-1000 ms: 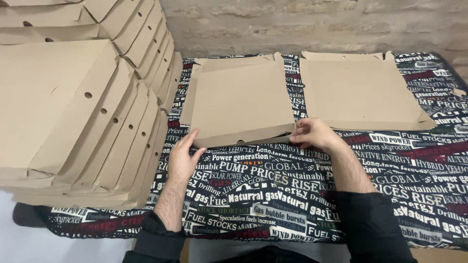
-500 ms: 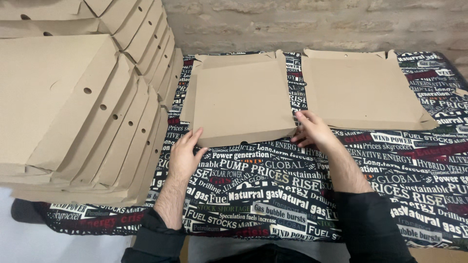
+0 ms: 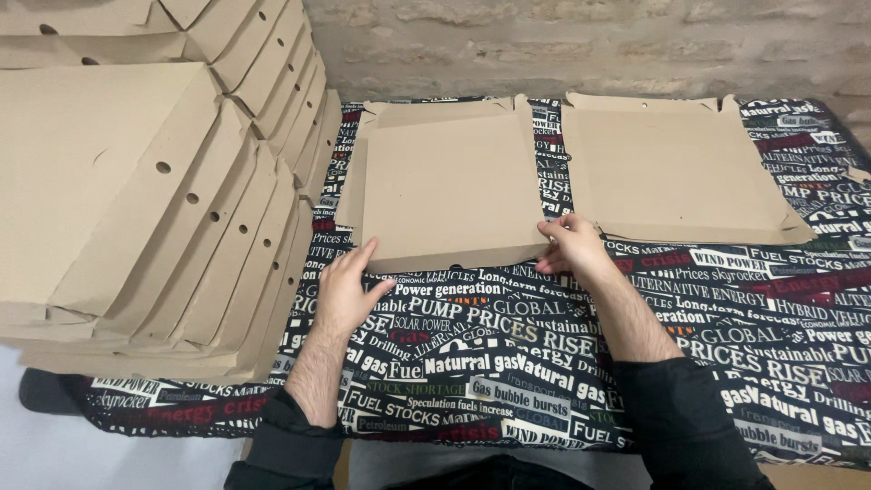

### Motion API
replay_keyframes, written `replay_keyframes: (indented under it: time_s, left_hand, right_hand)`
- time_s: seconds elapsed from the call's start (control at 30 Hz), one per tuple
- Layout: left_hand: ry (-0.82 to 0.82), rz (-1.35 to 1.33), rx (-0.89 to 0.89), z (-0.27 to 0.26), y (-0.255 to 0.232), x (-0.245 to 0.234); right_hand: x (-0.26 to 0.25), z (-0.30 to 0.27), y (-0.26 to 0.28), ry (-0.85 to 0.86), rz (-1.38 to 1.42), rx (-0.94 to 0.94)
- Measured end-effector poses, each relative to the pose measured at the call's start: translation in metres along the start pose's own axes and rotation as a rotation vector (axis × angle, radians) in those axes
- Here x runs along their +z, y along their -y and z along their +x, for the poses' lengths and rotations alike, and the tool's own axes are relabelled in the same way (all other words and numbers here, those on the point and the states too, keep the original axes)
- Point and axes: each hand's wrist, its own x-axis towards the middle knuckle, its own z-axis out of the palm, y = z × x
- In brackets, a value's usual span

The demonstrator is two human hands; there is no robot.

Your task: The person assembles cardboard pizza boxes by folding the sides and lids into shape by hand and then stacks them on top of each other.

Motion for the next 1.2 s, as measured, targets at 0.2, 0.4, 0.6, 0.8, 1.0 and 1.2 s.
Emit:
replay_keyframes:
  time_s: [0.2,0.4,0.6,0.8,1.0,1.2]
  left_hand:
    - [-0.006,-0.059,-0.066,0.0,0.001,0.003]
    - [-0.121,-0.559,-0.219,0.0,-0.024,-0.012]
    - [-0.498,-1.614,-0.578,0.013,-0.061,-0.021]
    - [-0.458,-1.734,-0.68,0.023,-0.131,-0.02]
    - [-0.398,-1.747,-0.611,0.029,-0.159,0.022]
    - [-0.438,-1.671,-0.448,0.013,-0.193,-0.077]
  right_hand:
    - [-0.001,0.005,-0.006,-0.006,0.029,0.018]
    - [-0.002,-0.004,0.002,0.067,-0.015,-0.055]
    - [0.003,0.008,-0.018,0.203,0.082,-0.126]
    - [0.006,0.019,-0.03,0.221,0.235,-0.278]
    - [-0.001,0.007,-0.029,0.171,0.206,-0.34]
    - [-0.007,0.039,-0.056,-0.017,0.363,-0.4]
